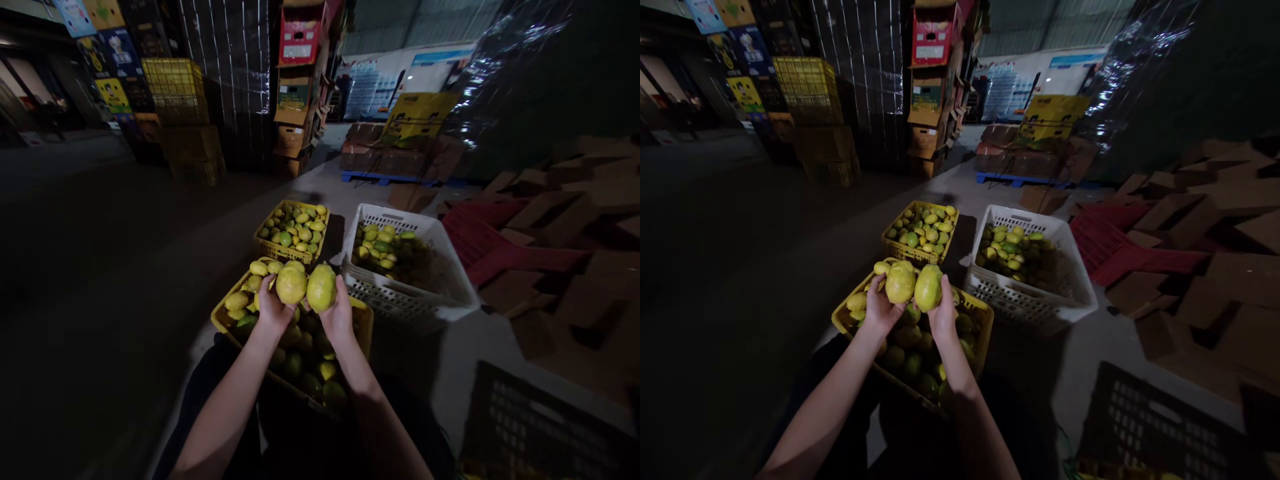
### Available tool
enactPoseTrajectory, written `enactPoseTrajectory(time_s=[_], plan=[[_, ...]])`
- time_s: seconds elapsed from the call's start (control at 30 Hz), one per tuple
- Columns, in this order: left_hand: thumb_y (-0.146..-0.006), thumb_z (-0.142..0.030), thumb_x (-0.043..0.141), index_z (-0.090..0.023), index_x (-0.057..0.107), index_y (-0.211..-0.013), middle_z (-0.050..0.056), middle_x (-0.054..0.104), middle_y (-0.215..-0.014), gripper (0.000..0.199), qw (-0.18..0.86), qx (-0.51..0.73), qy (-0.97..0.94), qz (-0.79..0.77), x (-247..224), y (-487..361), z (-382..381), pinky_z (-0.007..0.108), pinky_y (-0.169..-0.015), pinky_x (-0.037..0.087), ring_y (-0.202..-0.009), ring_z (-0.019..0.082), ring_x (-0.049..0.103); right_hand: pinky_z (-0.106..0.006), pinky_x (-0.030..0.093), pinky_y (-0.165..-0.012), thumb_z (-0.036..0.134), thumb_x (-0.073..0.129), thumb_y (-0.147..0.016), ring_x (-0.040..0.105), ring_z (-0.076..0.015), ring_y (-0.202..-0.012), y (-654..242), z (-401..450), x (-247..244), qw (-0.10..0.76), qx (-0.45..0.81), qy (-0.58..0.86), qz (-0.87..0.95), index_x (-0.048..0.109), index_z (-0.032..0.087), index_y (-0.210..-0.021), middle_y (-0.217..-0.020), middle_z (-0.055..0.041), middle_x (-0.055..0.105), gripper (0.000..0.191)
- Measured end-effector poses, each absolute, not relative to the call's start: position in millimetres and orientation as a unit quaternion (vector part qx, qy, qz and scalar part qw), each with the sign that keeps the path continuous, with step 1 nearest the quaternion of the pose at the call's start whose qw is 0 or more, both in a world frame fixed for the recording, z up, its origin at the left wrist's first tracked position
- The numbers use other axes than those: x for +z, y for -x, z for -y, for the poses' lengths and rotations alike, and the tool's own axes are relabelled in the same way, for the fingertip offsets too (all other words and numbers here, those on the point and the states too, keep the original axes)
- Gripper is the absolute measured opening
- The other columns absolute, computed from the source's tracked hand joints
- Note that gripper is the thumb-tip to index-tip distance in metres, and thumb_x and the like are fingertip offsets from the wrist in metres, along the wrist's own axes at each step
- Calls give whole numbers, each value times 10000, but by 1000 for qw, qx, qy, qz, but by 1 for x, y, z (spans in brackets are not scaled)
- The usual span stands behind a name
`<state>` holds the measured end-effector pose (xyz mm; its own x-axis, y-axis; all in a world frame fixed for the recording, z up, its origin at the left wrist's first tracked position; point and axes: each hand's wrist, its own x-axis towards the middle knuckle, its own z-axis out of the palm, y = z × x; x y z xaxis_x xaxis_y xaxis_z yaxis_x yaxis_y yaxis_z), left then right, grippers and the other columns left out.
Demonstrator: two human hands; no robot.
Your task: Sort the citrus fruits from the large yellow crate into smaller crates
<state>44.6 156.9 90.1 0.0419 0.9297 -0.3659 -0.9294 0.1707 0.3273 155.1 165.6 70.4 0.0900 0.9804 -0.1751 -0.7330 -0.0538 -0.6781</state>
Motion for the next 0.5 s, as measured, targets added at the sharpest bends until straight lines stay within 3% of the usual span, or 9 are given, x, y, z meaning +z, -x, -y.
enactPoseTrajectory(time_s=[0.3, 0.5], plan=[[-945, -326, 432, -135, 693, -915, 112, 728, -817, 325, 725, 634, -19, -267, 86, -44, -160, 350, -624, 570, -648, 222, 658, -304, 562, -502, 620, 843, -598, 715, -239, -695, -155, -168, 66, 646, 656, 328, 213, 687, 212, -798, -617, 1, 689, 481], [-919, -283, 454, -125, 724, -1068, 98, 734, -780, 347, 730, 628, -12, -268, 87, -44, -160, 324, -566, 532, -624, 229, 665, -310, 539, -445, 609, 814, -657, 701, -242, -640, -157, -166, 64, 621, 677, 308, 246, 674, 212, -789, -566, -2, 647, 442]])
